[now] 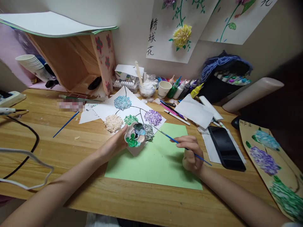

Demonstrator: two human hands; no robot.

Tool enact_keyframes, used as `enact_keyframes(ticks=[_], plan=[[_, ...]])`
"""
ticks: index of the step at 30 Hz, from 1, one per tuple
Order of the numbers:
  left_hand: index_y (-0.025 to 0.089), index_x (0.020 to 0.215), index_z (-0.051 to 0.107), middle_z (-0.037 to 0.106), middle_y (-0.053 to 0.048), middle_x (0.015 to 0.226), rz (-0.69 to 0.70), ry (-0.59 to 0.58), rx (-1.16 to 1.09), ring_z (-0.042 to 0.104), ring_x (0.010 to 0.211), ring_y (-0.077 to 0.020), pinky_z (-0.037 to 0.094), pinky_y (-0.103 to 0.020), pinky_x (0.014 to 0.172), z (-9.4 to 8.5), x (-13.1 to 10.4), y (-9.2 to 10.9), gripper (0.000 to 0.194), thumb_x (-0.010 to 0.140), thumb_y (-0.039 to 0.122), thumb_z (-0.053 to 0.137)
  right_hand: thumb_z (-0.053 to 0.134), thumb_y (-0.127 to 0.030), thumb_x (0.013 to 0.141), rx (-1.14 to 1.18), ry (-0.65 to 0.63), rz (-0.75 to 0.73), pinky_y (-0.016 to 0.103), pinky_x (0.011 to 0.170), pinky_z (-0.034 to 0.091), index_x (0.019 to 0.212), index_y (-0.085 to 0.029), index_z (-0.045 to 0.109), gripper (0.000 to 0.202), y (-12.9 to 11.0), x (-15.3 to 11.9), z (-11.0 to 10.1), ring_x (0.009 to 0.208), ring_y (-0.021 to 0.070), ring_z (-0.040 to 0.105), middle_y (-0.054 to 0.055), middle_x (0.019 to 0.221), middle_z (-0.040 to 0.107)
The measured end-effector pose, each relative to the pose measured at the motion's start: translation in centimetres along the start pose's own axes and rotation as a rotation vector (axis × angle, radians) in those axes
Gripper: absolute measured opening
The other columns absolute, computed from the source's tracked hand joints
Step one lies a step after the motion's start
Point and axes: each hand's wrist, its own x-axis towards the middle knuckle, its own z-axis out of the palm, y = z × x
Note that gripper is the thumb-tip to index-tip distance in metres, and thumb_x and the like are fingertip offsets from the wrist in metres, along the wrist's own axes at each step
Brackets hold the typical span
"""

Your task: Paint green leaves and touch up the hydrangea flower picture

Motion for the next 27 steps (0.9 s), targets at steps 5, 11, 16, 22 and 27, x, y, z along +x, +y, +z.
enact_keyframes(ticks=[5, 11, 16, 22, 27], plan=[[0.023, 0.131, 0.057, 0.067, -0.004, 0.125, 0.052, 0.108, 0.0, 0.049, 0.13, -0.0248, 0.031, -0.035, 0.111, -1.0, -0.2, 0.9, 0.051, 0.09, 0.052, 0.046, 0.034, -0.024, 0.095, 0.12, 0.113, 0.148, 0.036, 0.066, 0.043, 0.075, -0.022, 0.056, 0.03, 0.6, 0.0, 0.2, 0.065, 0.0185, 0.055, 0.002, 0.069, 0.063], [0.024, 0.132, 0.055, 0.065, -0.003, 0.127, 0.031, 0.141, 0.015, 0.046, 0.132, -0.0248, 0.029, -0.035, 0.113, -0.9, -0.2, 1.1, 0.051, 0.091, 0.052, 0.044, 0.035, -0.023, 0.096, 0.147, -0.012, 0.178, 0.036, 0.069, 0.041, 0.081, -0.022, 0.058, 0.027, 0.6, 0.6, 0.4, 0.071, 0.0185, 0.056, 0.002, 0.074, 0.063], [0.023, 0.128, 0.059, 0.067, -0.004, 0.125, 0.023, 0.117, 0.012, 0.046, 0.132, -0.0258, 0.027, -0.038, 0.114, -0.6, -0.1, 1.0, 0.05, 0.09, 0.052, 0.045, 0.034, -0.024, 0.096, 0.139, -0.058, 0.213, 0.035, 0.07, 0.042, 0.08, -0.022, 0.058, 0.029, 0.5, 0.8, 0.3, 0.072, 0.0185, 0.056, 0.002, 0.075, 0.063], [0.023, 0.133, 0.055, 0.065, -0.004, 0.127, 0.02, 0.109, 0.017, 0.045, 0.133, -0.0255, 0.028, -0.037, 0.114, -0.9, -0.1, 0.9, 0.052, 0.091, 0.053, 0.044, 0.033, -0.023, 0.096, 0.146, -0.013, 0.223, 0.036, 0.068, 0.041, 0.078, -0.023, 0.057, 0.03, 0.5, 0.7, 0.3, 0.071, 0.0188, 0.055, 0.003, 0.074, 0.062], [0.023, 0.137, 0.05, 0.064, -0.005, 0.13, 0.02, 0.098, 0.018, 0.044, 0.134, -0.0263, 0.03, -0.036, 0.113, -1.2, -0.1, 0.8, 0.057, 0.091, 0.055, 0.043, 0.034, -0.021, 0.095, 0.139, -0.074, 0.242, 0.036, 0.069, 0.042, 0.08, -0.023, 0.058, 0.028, 0.6, 0.8, 0.3, 0.074, 0.0192, 0.055, 0.003, 0.075, 0.062]])
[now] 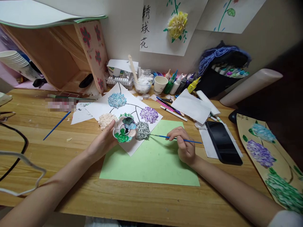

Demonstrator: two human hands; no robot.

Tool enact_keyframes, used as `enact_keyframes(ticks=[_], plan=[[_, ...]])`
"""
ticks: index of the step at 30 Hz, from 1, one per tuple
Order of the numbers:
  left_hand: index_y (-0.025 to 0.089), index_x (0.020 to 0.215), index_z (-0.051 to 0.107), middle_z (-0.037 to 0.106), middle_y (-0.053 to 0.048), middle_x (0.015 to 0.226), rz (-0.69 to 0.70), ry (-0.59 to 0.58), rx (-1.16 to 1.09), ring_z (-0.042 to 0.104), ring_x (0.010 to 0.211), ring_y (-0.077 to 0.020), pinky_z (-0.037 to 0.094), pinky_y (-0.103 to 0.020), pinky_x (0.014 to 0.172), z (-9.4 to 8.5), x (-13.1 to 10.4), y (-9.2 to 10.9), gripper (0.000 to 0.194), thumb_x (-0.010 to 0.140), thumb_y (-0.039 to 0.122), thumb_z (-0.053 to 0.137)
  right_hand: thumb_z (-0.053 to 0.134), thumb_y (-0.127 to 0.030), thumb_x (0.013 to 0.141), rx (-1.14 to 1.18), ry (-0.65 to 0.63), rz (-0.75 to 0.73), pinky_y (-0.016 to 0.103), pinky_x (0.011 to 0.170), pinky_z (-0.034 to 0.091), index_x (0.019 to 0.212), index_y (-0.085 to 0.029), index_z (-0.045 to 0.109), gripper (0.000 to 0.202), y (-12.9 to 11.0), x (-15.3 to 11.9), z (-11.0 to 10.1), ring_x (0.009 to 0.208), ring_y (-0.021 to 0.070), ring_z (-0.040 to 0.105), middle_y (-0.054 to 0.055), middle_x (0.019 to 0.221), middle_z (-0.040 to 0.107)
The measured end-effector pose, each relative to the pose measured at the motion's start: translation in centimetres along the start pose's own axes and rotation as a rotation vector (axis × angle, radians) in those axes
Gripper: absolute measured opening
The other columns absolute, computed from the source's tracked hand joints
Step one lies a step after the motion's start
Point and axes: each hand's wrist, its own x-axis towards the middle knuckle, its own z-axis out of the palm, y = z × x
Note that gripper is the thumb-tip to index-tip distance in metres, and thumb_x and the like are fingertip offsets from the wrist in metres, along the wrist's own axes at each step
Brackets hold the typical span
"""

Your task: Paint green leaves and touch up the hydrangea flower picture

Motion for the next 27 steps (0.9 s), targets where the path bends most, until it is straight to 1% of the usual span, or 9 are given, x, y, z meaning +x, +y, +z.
enact_keyframes(ticks=[3, 7, 10, 12, 14, 18, 20, 25, 27], plan=[[0.022, 0.137, 0.049, 0.062, -0.006, 0.132, 0.011, -0.005, -0.013, 0.045, 0.133, -0.0267, 0.032, -0.036, 0.112, 0.11, 0.06, 0.03, 0.057, 0.09, 0.054, 0.044, 0.033, -0.022, 0.096, 0.024, 0.057, -0.007, 0.036, 0.069, 0.041, 0.079, -0.023, 0.057, 0.029, 0.03, 0.02, 0.01, 0.072, 0.0189, 0.054, 0.003, 0.074, 0.061], [0.021, 0.138, 0.049, 0.062, -0.007, 0.132, 0.009, -0.016, -0.029, 0.047, 0.132, -0.0272, 0.032, -0.037, 0.112, 0.15, 0.09, 0.04, 0.057, 0.091, 0.053, 0.043, 0.034, -0.021, 0.096, 0.014, -0.004, 0.013, 0.036, 0.07, 0.042, 0.08, -0.022, 0.057, 0.028, 0.09, 0.05, -0.02, 0.075, 0.019, 0.054, 0.003, 0.076, 0.061], [0.022, 0.133, 0.054, 0.064, -0.005, 0.13, 0.012, 0.0, -0.033, 0.047, 0.132, -0.0263, 0.034, -0.036, 0.11, 0.01, 0.1, 0.0, 0.053, 0.091, 0.053, 0.045, 0.033, -0.021, 0.096, 0.027, 0.037, 0.016, 0.036, 0.069, 0.042, 0.079, -0.022, 0.057, 0.029, 0.14, 0.09, -0.07, 0.073, 0.019, 0.054, 0.003, 0.075, 0.061], [0.022, 0.131, 0.056, 0.065, -0.004, 0.128, 0.015, -0.007, -0.035, 0.049, 0.13, -0.0262, 0.035, -0.035, 0.109, -0.04, 0.12, 0.0, 0.051, 0.091, 0.052, 0.046, 0.033, -0.021, 0.096, 0.021, 0.028, 0.024, 0.036, 0.069, 0.042, 0.079, -0.022, 0.057, 0.029, 0.17, 0.13, -0.08, 0.073, 0.0189, 0.054, 0.003, 0.075, 0.061], [0.022, 0.13, 0.057, 0.066, -0.005, 0.126, 0.009, -0.017, -0.03, 0.051, 0.129, -0.0264, 0.035, -0.036, 0.109, -0.01, 0.12, 0.03, 0.052, 0.091, 0.053, 0.045, 0.034, -0.02, 0.095, 0.013, 0.007, 0.038, 0.036, 0.07, 0.041, 0.079, -0.022, 0.057, 0.029, 0.17, 0.16, -0.08, 0.074, 0.0187, 0.054, 0.003, 0.075, 0.061], [0.021, 0.13, 0.057, 0.067, -0.005, 0.125, 0.003, 0.002, -0.005, 0.053, 0.126, -0.0264, 0.036, -0.035, 0.108, 0.15, 0.09, 0.11, 0.054, 0.09, 0.055, 0.045, 0.033, -0.02, 0.096, 0.026, 0.044, 0.027, 0.036, 0.069, 0.041, 0.079, -0.022, 0.057, 0.029, 0.15, 0.13, -0.05, 0.073, 0.0185, 0.054, 0.003, 0.075, 0.061], [0.022, 0.13, 0.057, 0.067, -0.005, 0.125, 0.005, 0.002, -0.004, 0.053, 0.126, -0.0265, 0.037, -0.035, 0.108, 0.2, 0.08, 0.11, 0.054, 0.089, 0.055, 0.047, 0.033, -0.019, 0.095, 0.016, 0.017, 0.028, 0.036, 0.069, 0.041, 0.079, -0.022, 0.057, 0.029, 0.15, 0.09, -0.05, 0.074, 0.0187, 0.054, 0.003, 0.075, 0.061], [0.023, 0.127, 0.059, 0.067, -0.004, 0.126, 0.012, 0.019, 0.012, 0.052, 0.128, -0.0265, 0.036, -0.036, 0.109, 0.23, 0.07, 0.06, 0.052, 0.089, 0.056, 0.046, 0.034, -0.02, 0.095, 0.013, 0.066, -0.008, 0.036, 0.069, 0.041, 0.077, -0.022, 0.057, 0.029, 0.1, 0.08, -0.1, 0.072, 0.0186, 0.054, 0.002, 0.073, 0.06], [0.023, 0.126, 0.06, 0.067, -0.004, 0.125, 0.01, 0.029, 0.016, 0.051, 0.128, -0.0266, 0.035, -0.036, 0.109, 0.26, 0.04, 0.06, 0.051, 0.089, 0.056, 0.046, 0.034, -0.02, 0.095, -0.002, 0.049, -0.006, 0.035, 0.069, 0.041, 0.078, -0.022, 0.057, 0.028, 0.09, 0.13, -0.1, 0.072, 0.0185, 0.054, 0.003, 0.073, 0.06]])
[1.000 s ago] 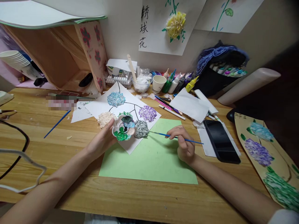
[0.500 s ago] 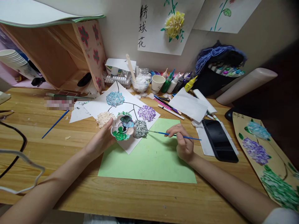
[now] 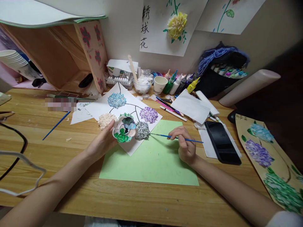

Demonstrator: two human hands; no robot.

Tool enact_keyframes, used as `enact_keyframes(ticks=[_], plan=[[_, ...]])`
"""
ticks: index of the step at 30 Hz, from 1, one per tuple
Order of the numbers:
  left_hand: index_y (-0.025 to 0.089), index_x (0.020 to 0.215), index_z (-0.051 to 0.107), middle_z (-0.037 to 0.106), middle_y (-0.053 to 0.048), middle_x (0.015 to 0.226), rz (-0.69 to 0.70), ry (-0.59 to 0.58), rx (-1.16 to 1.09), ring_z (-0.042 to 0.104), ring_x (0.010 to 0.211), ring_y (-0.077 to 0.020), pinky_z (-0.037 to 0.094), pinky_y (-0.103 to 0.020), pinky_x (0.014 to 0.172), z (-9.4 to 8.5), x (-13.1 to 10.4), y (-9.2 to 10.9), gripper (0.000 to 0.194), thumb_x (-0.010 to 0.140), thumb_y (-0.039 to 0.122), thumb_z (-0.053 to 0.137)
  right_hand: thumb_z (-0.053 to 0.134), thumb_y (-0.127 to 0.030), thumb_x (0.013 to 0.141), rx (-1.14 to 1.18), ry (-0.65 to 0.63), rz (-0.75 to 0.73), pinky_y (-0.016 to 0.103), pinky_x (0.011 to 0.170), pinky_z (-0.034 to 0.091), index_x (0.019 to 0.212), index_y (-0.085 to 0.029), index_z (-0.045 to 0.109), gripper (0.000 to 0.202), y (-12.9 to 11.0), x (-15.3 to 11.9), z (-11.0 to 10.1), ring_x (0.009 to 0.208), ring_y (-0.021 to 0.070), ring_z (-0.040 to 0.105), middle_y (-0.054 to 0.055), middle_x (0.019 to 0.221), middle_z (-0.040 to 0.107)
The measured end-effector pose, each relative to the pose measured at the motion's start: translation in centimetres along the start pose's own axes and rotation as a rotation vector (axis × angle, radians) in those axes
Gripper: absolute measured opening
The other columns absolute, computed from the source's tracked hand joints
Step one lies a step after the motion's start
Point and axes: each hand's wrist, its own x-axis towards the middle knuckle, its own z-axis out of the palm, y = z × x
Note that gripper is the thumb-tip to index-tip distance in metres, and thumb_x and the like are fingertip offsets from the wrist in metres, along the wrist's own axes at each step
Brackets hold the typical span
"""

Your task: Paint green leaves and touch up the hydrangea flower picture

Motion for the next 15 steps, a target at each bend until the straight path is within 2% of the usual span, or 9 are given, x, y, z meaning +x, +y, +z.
enact_keyframes(ticks=[7, 15], plan=[[0.023, 0.124, 0.061, 0.066, -0.005, 0.127, -0.016, 0.051, 0.023, 0.047, 0.131, -0.0284, 0.032, -0.039, 0.111, 0.2, -0.1, 0.1, 0.051, 0.088, 0.056, 0.048, 0.034, -0.024, 0.095, 0.032, 0.098, -0.053, 0.037, 0.07, 0.042, 0.081, -0.023, 0.058, 0.028, 0.1, -0.3, 0.1, 0.071, 0.0189, 0.056, 0.002, 0.074, 0.064], [0.021, 0.131, 0.057, 0.065, -0.006, 0.128, -0.037, -0.037, -0.012, 0.047, 0.132, -0.0273, 0.03, -0.039, 0.113, 0.4, 0.0, -0.6, 0.052, 0.089, 0.052, 0.048, 0.034, -0.028, 0.097, -0.037, -0.207, -0.243, 0.039, 0.076, 0.051, 0.111, -0.025, 0.059, 0.029, -1.0, 0.2, -0.1, 0.091, 0.0217, 0.066, 0.007, 0.101, 0.073]])
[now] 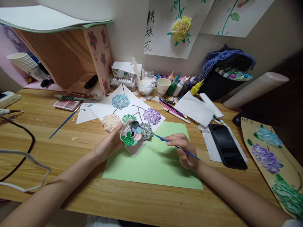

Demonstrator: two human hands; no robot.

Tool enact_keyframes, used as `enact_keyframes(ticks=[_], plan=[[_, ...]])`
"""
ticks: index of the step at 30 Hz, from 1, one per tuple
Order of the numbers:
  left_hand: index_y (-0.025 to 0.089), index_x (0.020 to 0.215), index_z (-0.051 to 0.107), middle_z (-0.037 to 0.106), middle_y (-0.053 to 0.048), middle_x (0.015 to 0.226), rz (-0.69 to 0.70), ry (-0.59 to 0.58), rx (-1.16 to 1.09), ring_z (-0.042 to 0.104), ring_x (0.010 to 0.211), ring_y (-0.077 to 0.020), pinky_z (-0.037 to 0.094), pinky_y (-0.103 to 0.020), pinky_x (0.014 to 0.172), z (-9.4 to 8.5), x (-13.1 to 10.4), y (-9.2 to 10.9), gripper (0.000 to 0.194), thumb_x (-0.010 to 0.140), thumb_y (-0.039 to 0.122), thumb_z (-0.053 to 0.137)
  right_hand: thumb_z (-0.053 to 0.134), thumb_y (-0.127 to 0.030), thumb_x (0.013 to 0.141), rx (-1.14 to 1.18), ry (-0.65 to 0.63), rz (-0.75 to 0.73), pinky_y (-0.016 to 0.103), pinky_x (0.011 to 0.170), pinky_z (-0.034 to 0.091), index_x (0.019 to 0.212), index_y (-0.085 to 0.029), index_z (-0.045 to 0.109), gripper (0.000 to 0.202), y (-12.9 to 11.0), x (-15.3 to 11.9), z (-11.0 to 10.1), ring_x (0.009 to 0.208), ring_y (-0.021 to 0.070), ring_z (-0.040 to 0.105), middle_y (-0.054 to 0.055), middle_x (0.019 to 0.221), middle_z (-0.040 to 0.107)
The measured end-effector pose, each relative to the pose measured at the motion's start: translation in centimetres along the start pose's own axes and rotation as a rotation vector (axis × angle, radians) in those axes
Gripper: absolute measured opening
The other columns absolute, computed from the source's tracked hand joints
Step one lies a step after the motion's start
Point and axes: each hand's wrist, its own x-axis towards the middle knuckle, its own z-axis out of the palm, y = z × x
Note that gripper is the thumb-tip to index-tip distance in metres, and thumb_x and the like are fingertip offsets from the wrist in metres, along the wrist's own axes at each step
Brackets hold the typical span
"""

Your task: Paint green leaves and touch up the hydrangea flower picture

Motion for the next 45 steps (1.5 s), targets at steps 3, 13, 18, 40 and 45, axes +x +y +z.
enact_keyframes(ticks=[3, 13, 18, 40, 45], plan=[[0.021, 0.13, 0.057, 0.063, -0.007, 0.131, 0.005, -0.025, -0.005, 0.046, 0.132, -0.0281, 0.031, -0.039, 0.112, 0.1, 0.0, -0.1, 0.052, 0.09, 0.052, 0.047, 0.035, -0.026, 0.097, -0.019, -0.092, -0.024, 0.038, 0.08, 0.052, 0.119, -0.024, 0.056, 0.031, 0.0, 0.3, 0.2, 0.098, 0.0215, 0.065, 0.009, 0.11, 0.072], [0.02, 0.127, 0.059, 0.063, -0.009, 0.131, 0.014, -0.056, -0.01, 0.045, 0.133, -0.0304, 0.03, -0.043, 0.112, 0.5, -0.1, 0.0, 0.051, 0.089, 0.052, 0.049, 0.034, -0.027, 0.097, -0.049, -0.155, -0.041, 0.038, 0.08, 0.053, 0.124, -0.025, 0.054, 0.034, -0.2, 0.4, 0.3, 0.1, 0.0212, 0.064, 0.009, 0.113, 0.071], [0.019, 0.13, 0.057, 0.063, -0.007, 0.131, 0.01, -0.051, -0.015, 0.047, 0.132, -0.0286, 0.032, -0.04, 0.112, 0.2, -0.1, 0.2, 0.052, 0.091, 0.051, 0.046, 0.032, -0.028, 0.097, -0.059, 0.059, 0.001, 0.039, 0.076, 0.05, 0.111, -0.024, 0.059, 0.03, 0.1, -0.6, 0.0, 0.091, 0.0217, 0.064, 0.008, 0.1, 0.071], [0.022, 0.136, 0.052, 0.067, -0.005, 0.124, 0.014, 0.021, 0.018, 0.053, 0.126, -0.0263, 0.035, -0.036, 0.109, 0.1, -0.3, 0.5, 0.056, 0.091, 0.053, 0.044, 0.032, -0.024, 0.096, 0.0, 0.127, 0.185, 0.036, 0.069, 0.043, 0.086, -0.023, 0.059, 0.029, 0.3, -0.4, 0.4, 0.074, 0.0197, 0.057, 0.003, 0.077, 0.065], [0.024, 0.138, 0.049, 0.068, -0.004, 0.123, 0.023, 0.007, 0.006, 0.053, 0.126, -0.0256, 0.035, -0.036, 0.109, 0.1, -0.3, 0.7, 0.055, 0.092, 0.052, 0.043, 0.032, -0.024, 0.096, -0.024, 0.154, 0.207, 0.037, 0.069, 0.043, 0.085, -0.024, 0.06, 0.03, 0.3, -0.3, 0.4, 0.073, 0.0203, 0.058, 0.004, 0.077, 0.066]])
